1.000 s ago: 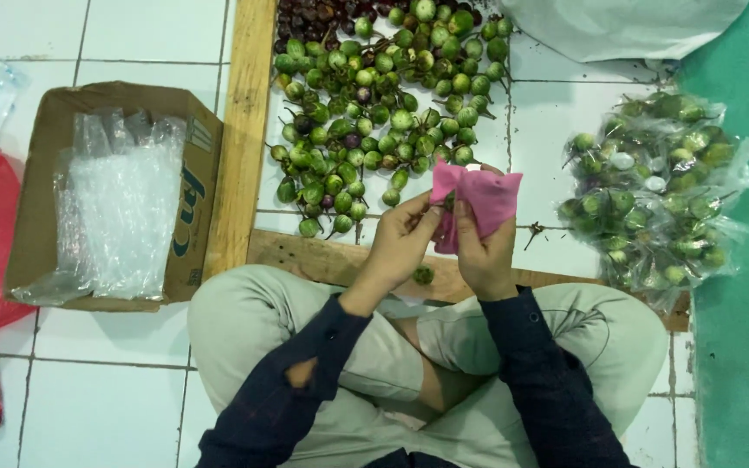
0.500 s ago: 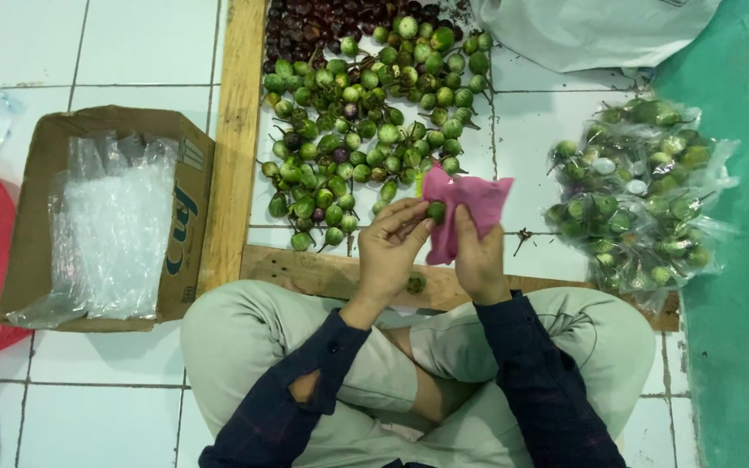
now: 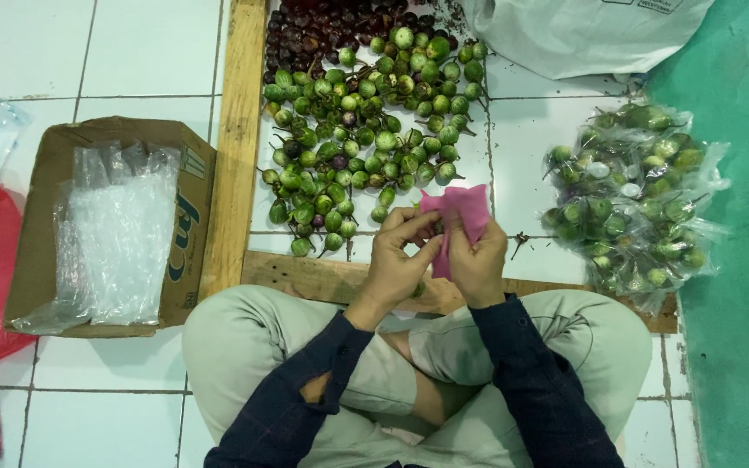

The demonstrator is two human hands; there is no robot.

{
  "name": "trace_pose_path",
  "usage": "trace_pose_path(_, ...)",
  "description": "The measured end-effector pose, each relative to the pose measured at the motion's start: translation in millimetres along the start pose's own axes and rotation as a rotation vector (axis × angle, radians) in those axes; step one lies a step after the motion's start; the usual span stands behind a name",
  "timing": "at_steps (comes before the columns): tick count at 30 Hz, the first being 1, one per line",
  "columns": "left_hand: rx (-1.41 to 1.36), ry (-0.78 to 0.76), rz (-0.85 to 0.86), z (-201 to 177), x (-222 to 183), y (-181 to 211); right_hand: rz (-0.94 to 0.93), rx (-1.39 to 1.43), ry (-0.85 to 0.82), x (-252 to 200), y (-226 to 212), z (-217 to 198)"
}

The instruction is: Cleaning small green fruits with a cloth and placing them into bags

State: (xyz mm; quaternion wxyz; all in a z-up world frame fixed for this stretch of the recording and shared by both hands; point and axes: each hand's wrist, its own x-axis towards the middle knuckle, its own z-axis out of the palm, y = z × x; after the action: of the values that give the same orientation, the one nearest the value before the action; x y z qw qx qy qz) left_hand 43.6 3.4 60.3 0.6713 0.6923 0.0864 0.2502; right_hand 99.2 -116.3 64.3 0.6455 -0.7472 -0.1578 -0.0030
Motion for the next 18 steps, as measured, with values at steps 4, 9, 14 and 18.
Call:
trace_pose_path(4, -0.125, -0.024, -0.084, 4.4, 3.0, 10.3, -0.040, 0.075, -0.033, 11.5, -0.3, -4.4)
trace_pose_path(9, 0.064, -0.055, 0.061, -5.2, 5.1, 17.6, -0.028, 0.115, -0.185, 14.1, -59.1, 7.8)
trace_pose_path(14, 0.061, -0.043, 0.051, 2.2, 2.9, 17.3, -0.020, 0.094, -0.119, 12.3, -26.2, -2.0)
trace_pose_path(18, -0.285, 0.093, -0.112, 12.2, 0.0, 3.8, -0.001, 0.095, -0.019, 3.1, -1.8, 1.1)
